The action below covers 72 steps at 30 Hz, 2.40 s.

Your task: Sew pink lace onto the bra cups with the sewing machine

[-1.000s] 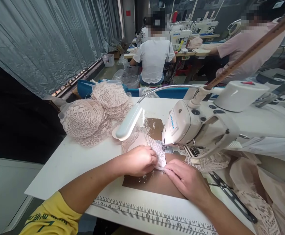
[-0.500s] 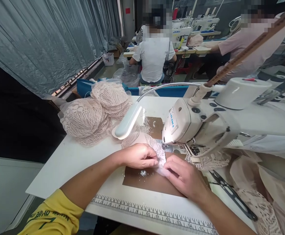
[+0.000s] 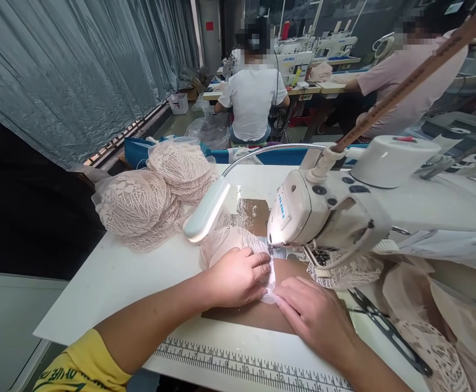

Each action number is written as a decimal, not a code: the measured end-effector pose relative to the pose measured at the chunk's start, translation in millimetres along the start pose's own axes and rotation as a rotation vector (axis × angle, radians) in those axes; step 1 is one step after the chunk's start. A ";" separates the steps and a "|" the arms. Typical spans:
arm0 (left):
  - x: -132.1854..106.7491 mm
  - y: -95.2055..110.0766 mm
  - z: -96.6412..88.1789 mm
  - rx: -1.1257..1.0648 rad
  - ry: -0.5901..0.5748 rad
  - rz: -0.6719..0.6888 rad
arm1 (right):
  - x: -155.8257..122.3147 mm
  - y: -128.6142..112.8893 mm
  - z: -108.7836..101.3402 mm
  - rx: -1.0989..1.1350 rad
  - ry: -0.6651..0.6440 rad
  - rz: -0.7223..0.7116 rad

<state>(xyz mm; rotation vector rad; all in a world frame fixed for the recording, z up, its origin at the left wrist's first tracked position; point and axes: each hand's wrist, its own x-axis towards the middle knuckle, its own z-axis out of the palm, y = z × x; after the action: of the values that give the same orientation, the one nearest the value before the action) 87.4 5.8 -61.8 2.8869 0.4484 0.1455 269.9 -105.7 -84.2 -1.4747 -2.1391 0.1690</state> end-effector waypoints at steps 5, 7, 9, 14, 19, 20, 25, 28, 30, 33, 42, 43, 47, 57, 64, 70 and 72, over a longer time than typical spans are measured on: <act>3.1 3.5 4.3 0.083 0.027 -0.023 | 1.6 -0.1 1.9 -0.020 0.046 -0.018; 3.9 2.2 3.9 0.095 0.033 -0.026 | 2.5 0.0 2.1 -0.042 0.064 -0.028; 3.6 0.9 2.0 0.091 0.031 -0.015 | 2.7 0.4 2.6 -0.068 0.079 -0.037; 0.3 1.7 -2.5 0.089 0.019 -0.005 | 1.2 2.1 4.7 -0.104 0.087 -0.050; 2.4 0.5 -1.2 0.091 0.023 -0.011 | 2.1 3.2 4.6 -0.129 0.101 -0.054; 3.4 -0.6 -0.9 0.088 0.023 -0.011 | 2.8 3.6 4.6 -0.144 0.103 -0.059; 6.6 -5.3 -0.7 0.105 0.029 0.000 | 5.7 7.1 6.2 -0.273 0.103 -0.085; 6.0 -5.2 -0.9 0.123 0.046 0.017 | 5.4 9.6 7.5 -0.342 0.103 -0.105; 5.2 -4.8 -0.9 0.131 0.047 0.033 | 5.0 10.5 8.1 -0.361 0.096 -0.108; 4.1 -5.4 -0.7 0.137 0.030 0.045 | 4.5 10.4 8.4 -0.359 0.092 -0.099; 3.3 -7.3 -0.2 0.151 0.016 0.050 | 4.2 9.0 7.1 -0.344 0.084 -0.102; 3.3 -7.4 -0.5 0.152 0.013 0.049 | 4.3 8.4 6.5 -0.342 0.075 -0.100; 3.3 -8.3 -1.2 0.140 0.018 0.044 | 4.7 5.8 4.9 -0.333 0.071 -0.089; 8.5 -16.7 -0.1 0.140 0.014 0.012 | 7.7 8.7 8.8 -0.440 0.068 -0.056; 11.8 -22.6 5.5 0.129 0.066 -0.032 | 12.9 10.4 14.8 -0.558 0.087 -0.029; 9.1 -27.9 11.0 0.093 0.141 -0.063 | 13.6 10.1 15.0 -0.499 0.089 0.007; 8.2 -29.7 12.6 0.066 0.159 -0.068 | 14.4 9.7 13.4 -0.486 0.092 0.005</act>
<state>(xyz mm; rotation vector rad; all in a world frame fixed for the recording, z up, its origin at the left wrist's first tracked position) 88.3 33.4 -80.3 2.9320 0.5886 0.3571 267.6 -86.3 -94.3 -1.7070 -2.1959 -0.4396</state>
